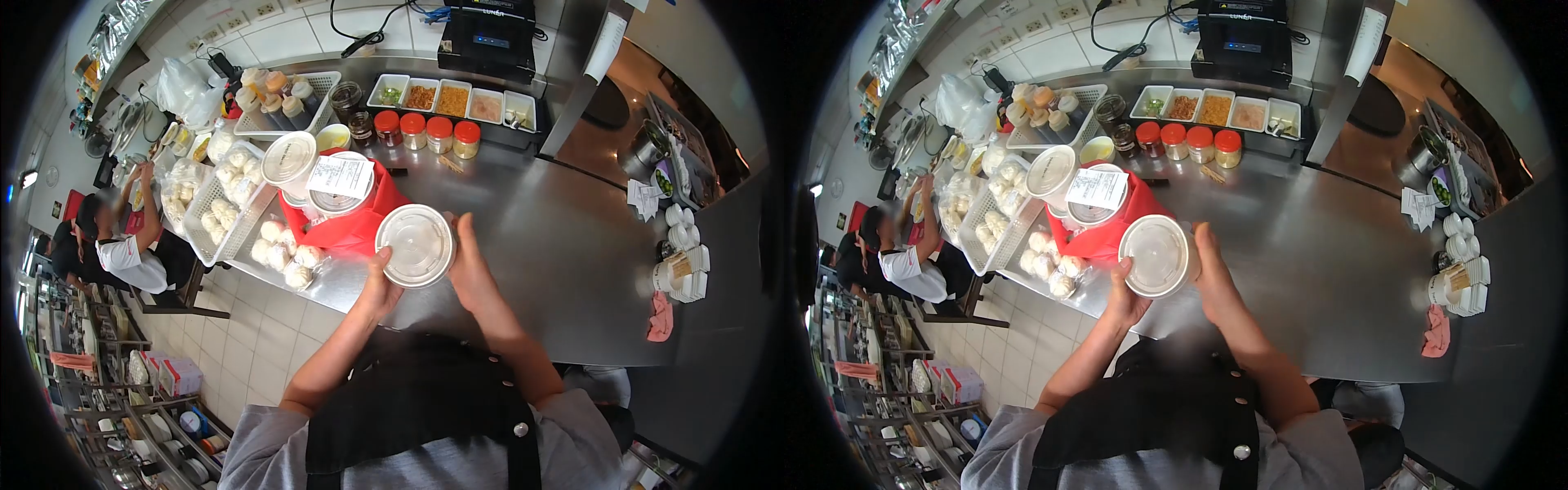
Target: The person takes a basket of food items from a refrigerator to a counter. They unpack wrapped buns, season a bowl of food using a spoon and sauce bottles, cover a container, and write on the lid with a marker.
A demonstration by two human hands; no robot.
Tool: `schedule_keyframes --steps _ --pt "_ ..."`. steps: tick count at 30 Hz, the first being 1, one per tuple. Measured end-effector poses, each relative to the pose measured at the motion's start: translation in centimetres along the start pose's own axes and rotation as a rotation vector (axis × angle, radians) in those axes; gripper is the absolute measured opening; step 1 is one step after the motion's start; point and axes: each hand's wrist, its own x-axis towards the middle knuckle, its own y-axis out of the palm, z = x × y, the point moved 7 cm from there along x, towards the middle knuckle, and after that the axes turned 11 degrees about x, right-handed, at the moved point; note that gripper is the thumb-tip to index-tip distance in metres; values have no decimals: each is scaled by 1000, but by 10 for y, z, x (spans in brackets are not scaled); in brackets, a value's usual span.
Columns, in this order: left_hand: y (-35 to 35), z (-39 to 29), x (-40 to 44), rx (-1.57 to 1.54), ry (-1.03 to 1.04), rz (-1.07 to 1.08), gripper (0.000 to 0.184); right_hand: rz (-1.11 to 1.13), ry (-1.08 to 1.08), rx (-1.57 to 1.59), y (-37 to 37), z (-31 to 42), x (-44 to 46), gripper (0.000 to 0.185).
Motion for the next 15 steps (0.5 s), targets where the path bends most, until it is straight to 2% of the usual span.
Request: schedule_keyframes --steps 2,4,8,10,11,13,15 --pt "3 1 2 16 8 2 88 0 -36 -8 1 -6 7 54" --pt "3 3 2 -19 16 -25 84 -21 -35 119 2 -8 6 49" --pt "1 10 4 -26 34 -15 76 -62 -57 138 -43 -25 27 42" --pt "-8 20 11 -28 21 -46 67 5 98 5 -56 -29 29 45" --pt "-10 26 12 -34 25 -50 67 6 102 -2 -63 -24 28 45" --pt "-20 38 19 14 21 -109 59 -171 -21 -265 -76 -6 25 46" --pt "-25 52 21 67 32 -116 57 -171 -28 -326 -65 -2 16 44"
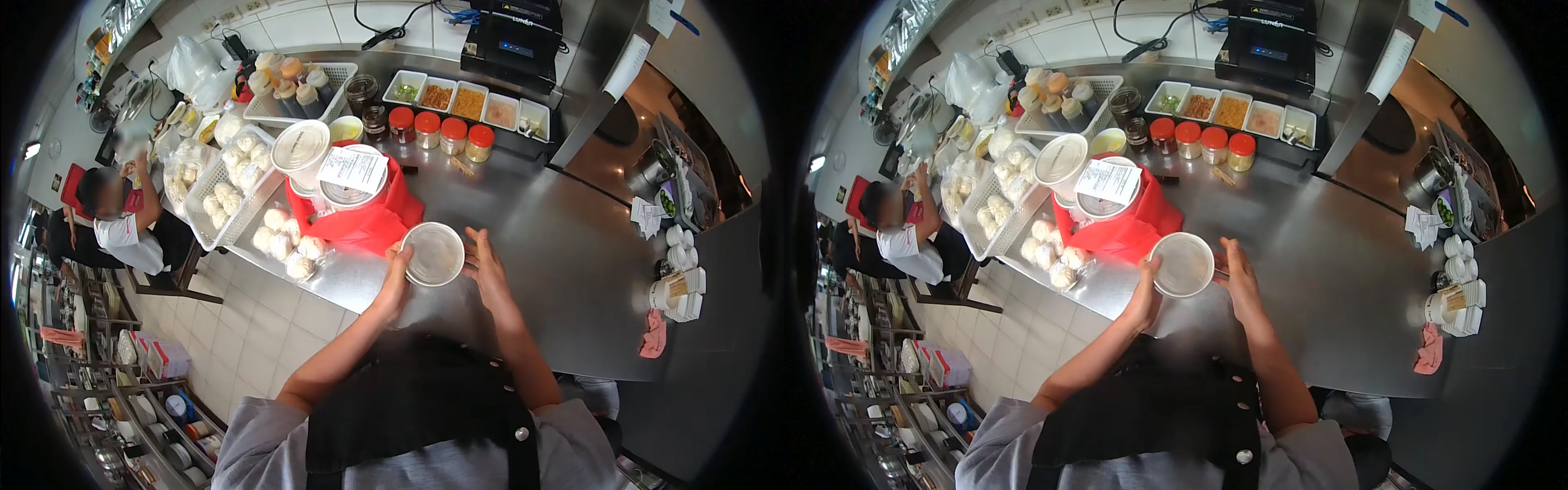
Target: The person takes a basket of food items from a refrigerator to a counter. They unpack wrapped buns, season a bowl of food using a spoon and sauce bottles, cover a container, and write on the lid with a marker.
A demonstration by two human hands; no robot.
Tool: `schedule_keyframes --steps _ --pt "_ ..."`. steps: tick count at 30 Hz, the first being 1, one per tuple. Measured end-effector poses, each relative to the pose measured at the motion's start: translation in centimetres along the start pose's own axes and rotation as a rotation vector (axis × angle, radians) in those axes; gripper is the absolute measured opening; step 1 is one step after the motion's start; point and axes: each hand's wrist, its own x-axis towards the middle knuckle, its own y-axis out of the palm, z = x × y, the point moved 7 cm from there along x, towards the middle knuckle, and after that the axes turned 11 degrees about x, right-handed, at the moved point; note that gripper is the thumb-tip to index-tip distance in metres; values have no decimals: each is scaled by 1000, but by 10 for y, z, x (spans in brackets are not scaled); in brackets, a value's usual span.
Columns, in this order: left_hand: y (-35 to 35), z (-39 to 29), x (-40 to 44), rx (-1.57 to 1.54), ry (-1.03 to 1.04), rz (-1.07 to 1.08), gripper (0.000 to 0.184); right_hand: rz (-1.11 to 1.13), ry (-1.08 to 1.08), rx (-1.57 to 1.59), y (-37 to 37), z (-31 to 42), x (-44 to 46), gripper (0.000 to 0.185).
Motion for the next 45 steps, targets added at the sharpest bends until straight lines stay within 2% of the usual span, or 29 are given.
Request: schedule_keyframes --steps 2,3,4,8,9,11,13,14,17,19,20,22,23,25,26,27,29,30,32,33,35,36,38,41,43,45 --pt "-4 23 9 23 -9 48 53 -6 -22 -54 0 0 -1 42" --pt "-7 35 11 21 -7 51 53 87 -116 -277 0 -3 6 40" --pt "-9 35 11 147 28 -4 49 180 -210 -499 6 -4 10 38" --pt "-29 36 14 496 116 -122 39 211 -210 -547 4 -7 29 33" --pt "-35 37 15 609 141 -149 36 263 -156 -671 6 -6 34 37" --pt "-34 45 21 488 169 -143 36 324 -99 -799 0 -4 55 41" --pt "-29 41 20 366 207 -140 36 466 -175 -927 0 -6 88 48" --pt "-28 34 16 336 163 -186 39 367 -135 -1010 18 20 87 54" --pt "-36 27 11 354 101 -353 46 357 -466 -1017 67 47 139 42" --pt "-39 13 6 568 203 -450 46 385 -555 -1055 103 46 166 37" --pt "-38 6 3 564 208 -468 46 360 -668 -1169 119 40 180 34" --pt "-30 -1 3 565 159 -350 44 342 -885 -1345 143 23 196 32" --pt "-32 -5 4 561 166 -369 44 362 -894 -1342 150 16 204 32" --pt "-30 -8 4 574 186 -345 43 421 -761 -1400 152 -5 220 29" --pt "-32 -3 6 555 107 -307 46 365 -771 -1282 148 -6 222 27" --pt "-34 -4 5 553 111 -312 46 370 -775 -1281 146 -10 225 27" --pt "-33 -24 -4 846 249 -414 47 233 -704 -1447 131 -9 231 29" --pt "-32 -27 -6 845 251 -411 47 229 -705 -1448 119 -5 227 29" --pt "-19 -60 -21 991 526 -452 41 119 -929 -1381 103 37 175 23" --pt "-15 -70 -21 981 527 -443 41 111 -928 -1391 99 51 154 23" --pt "6 -102 -25 1063 724 -399 39 345 -423 -586 84 59 120 18" --pt "16 -113 -24 1078 760 -379 39 320 -423 -593 82 71 96 18" --pt "33 -117 -17 1113 743 -277 39 396 -234 -255 89 78 55 27" --pt "59 -121 -19 1239 715 -136 34 398 -225 -162 95 84 25 35" --pt "62 -111 -16 1189 538 -64 29 388 -230 -132 98 85 15 33" --pt "61 -104 -18 1098 472 9 27 411 -193 -131 101 84 7 24"
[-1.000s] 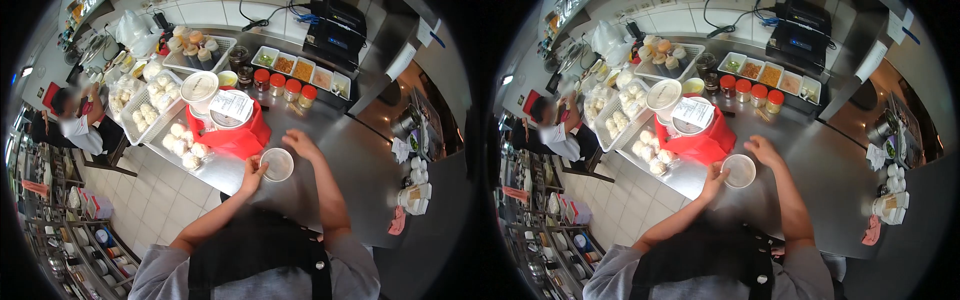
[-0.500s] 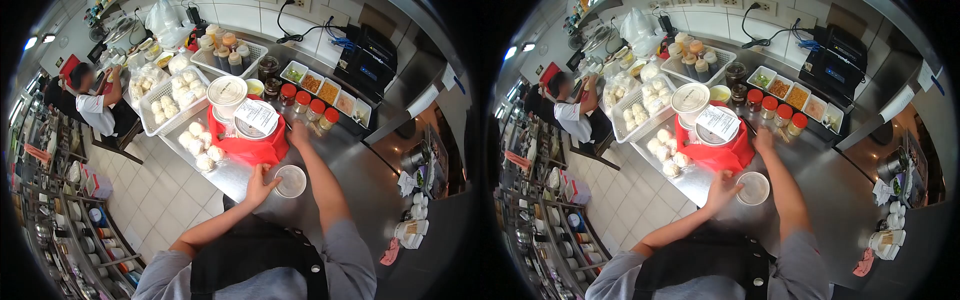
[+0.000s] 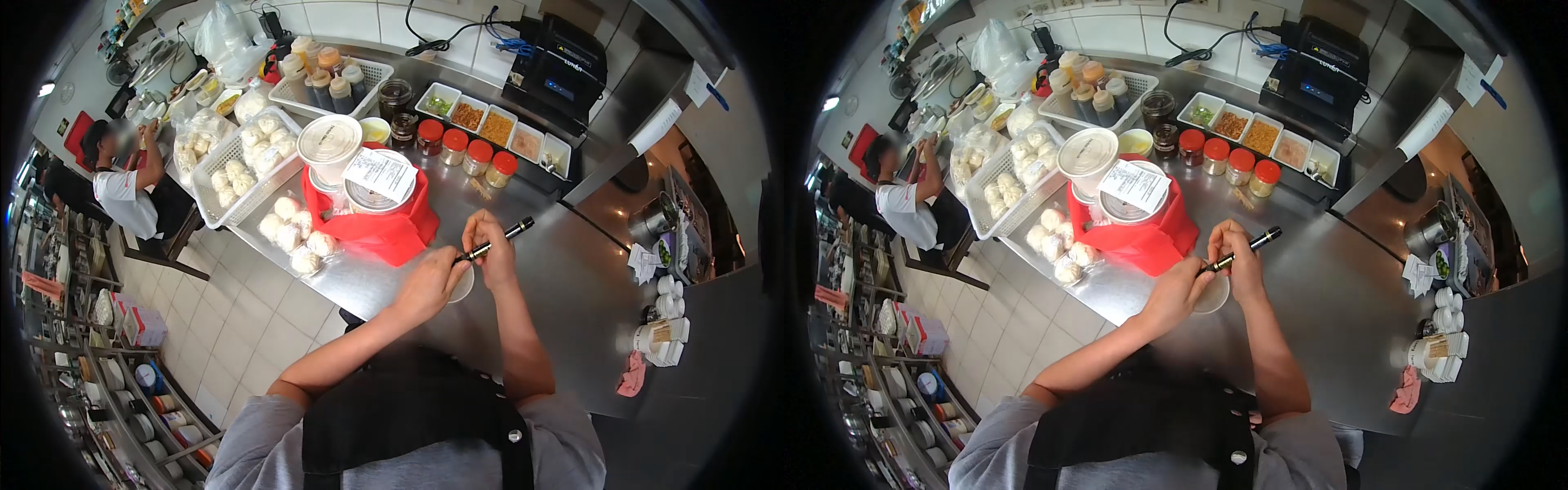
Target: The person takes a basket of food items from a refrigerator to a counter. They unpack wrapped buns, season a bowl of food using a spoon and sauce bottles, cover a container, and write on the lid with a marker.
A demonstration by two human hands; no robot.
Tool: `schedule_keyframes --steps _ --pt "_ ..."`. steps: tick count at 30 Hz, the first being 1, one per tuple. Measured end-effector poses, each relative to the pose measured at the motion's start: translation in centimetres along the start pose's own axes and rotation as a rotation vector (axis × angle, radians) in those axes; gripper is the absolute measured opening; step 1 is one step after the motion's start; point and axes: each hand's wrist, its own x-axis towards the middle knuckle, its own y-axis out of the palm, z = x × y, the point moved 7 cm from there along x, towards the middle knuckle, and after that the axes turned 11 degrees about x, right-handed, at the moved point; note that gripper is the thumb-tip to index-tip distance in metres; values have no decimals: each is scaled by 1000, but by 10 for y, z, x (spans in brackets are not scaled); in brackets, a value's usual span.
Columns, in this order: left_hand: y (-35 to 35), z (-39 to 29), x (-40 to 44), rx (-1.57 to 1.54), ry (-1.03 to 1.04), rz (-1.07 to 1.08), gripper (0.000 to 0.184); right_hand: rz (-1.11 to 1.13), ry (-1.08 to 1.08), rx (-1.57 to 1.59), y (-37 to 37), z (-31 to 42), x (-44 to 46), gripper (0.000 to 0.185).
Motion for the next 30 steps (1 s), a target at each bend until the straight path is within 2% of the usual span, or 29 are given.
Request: schedule_keyframes --steps 2,4,5,7,9,10,12,13,14,15,16,17,18,19,23,24,25,30 --pt "7 3 -7 -110 -24 73 28 75 7 63 -3 -13 1 21" --pt "28 9 -22 -520 -164 328 36 152 13 123 -5 -20 1 18" --pt "27 9 -25 -520 -166 327 36 222 18 215 -2 -22 0 17" --pt "42 -6 -45 -1412 -403 619 38 291 36 307 -10 -22 1 16" --pt "31 -10 -62 -1520 -438 630 35 247 -59 816 -42 0 12 19" --pt "25 -9 -69 -1617 -464 646 33 248 -57 813 -40 5 11 19" --pt "19 16 -74 -1553 -421 574 35 -49 -148 370 -49 17 1 27" --pt "4 31 -67 -836 -235 363 35 -179 -83 237 -39 8 -7 37" --pt "-15 32 -63 -121 -47 140 36 -179 -80 235 -30 -6 -10 37" --pt "-9 36 -64 17 -11 147 37 -194 -58 114 -26 -26 -11 35" --pt "-2 42 -66 16 -11 144 37 -210 -37 -7 -27 -42 -11 34" --pt "4 37 -70 202 141 93 37 -209 -35 -7 -29 -54 -10 34" --pt "9 31 -76 388 291 42 37 -128 -99 -138 -25 -61 -10 32" --pt "13 33 -78 391 288 43 37 -47 -165 -265 -20 -66 -9 31" --pt "25 39 -78 451 251 125 41 -74 -202 -329 -30 -88 -5 34" --pt "27 41 -78 435 220 150 42 -50 -290 -389 -29 -88 -5 36" --pt "28 41 -78 435 217 148 42 -27 -379 -447 -25 -84 -6 37" --pt "31 40 -78 472 217 118 40 14 -463 -548 -21 -84 -6 34"
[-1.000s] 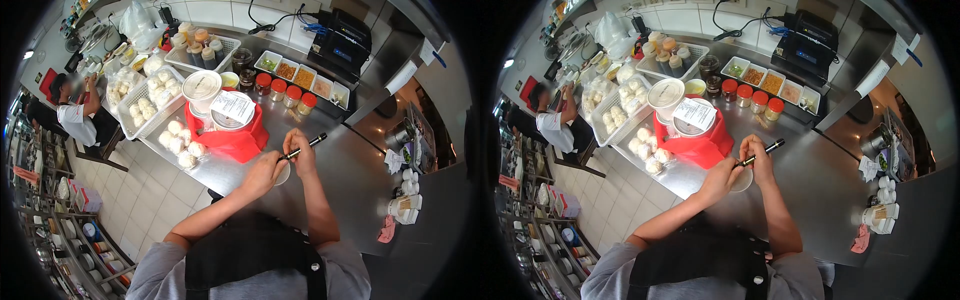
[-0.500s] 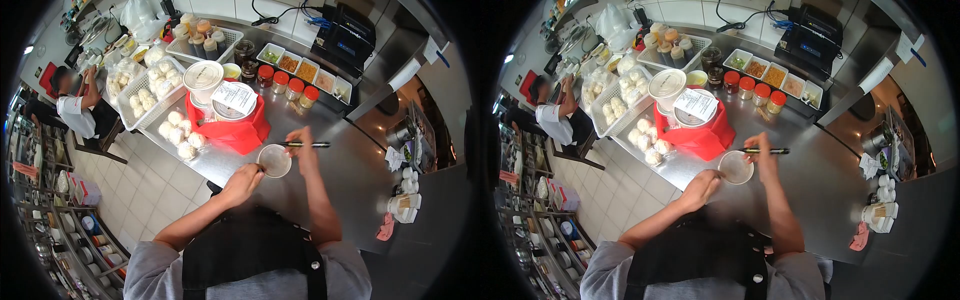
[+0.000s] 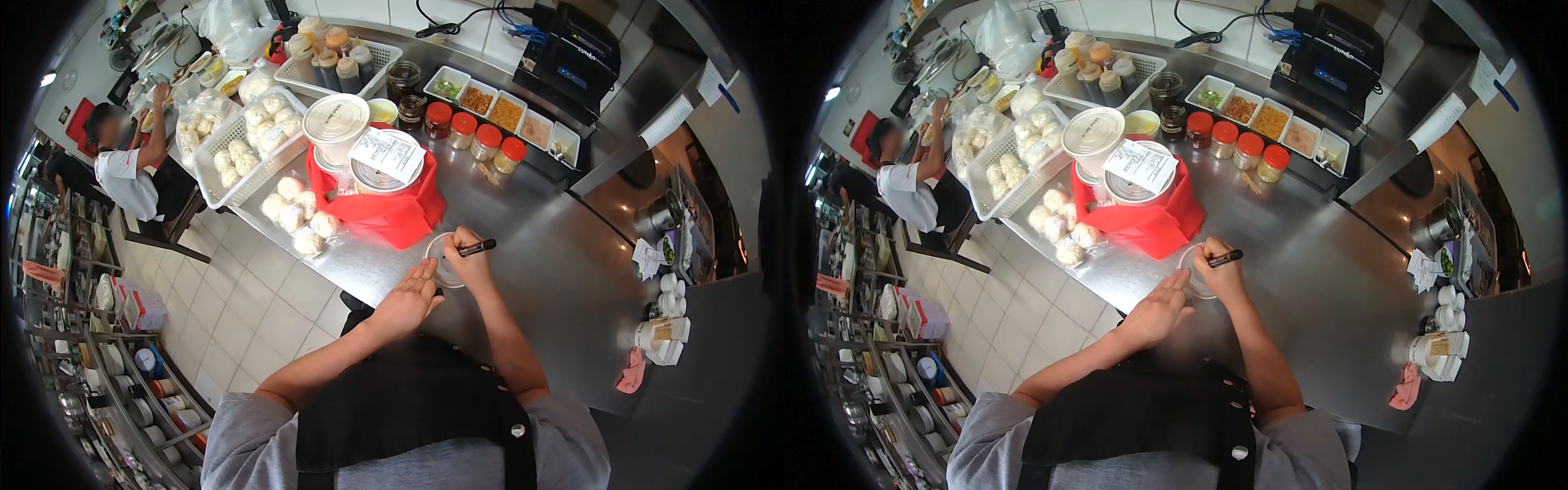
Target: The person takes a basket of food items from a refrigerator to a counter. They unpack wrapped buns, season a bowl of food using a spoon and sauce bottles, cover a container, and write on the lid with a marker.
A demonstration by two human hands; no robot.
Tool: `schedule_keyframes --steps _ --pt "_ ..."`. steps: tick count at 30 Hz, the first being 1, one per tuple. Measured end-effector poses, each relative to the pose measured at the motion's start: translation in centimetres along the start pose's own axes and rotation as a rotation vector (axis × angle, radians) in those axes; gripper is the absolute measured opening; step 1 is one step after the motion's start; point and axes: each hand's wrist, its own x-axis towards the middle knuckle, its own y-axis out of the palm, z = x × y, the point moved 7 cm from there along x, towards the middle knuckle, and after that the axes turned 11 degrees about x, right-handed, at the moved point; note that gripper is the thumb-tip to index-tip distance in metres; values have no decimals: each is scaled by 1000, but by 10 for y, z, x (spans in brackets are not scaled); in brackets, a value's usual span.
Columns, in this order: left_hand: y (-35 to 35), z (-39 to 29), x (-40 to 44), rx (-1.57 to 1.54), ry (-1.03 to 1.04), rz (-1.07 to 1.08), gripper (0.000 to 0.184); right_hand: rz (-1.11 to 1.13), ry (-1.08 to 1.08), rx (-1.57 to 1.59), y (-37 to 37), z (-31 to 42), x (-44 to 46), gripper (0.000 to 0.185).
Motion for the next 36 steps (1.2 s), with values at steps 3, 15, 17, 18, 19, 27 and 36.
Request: schedule_keyframes --steps 3,15,17,18,19,27,36 --pt "-1 0 0 16 8 -23 40 10 -23 -27 1 2 -1 33" --pt "-1 0 -1 13 8 -36 38 -16 -54 -39 -1 8 0 32" --pt "-2 0 -1 10 8 -30 38 0 -81 -49 1 9 0 32" --pt "-2 0 -1 7 7 -24 38 -16 -66 -53 -1 7 -1 32" --pt "-2 0 -1 7 7 -23 38 -31 -52 -56 -1 6 -1 32" --pt "0 1 -1 14 1 -18 40 -51 -58 -74 -3 12 -2 31" --pt "-2 0 -1 26 -4 -26 39 -81 -102 -100 -5 17 -1 29"
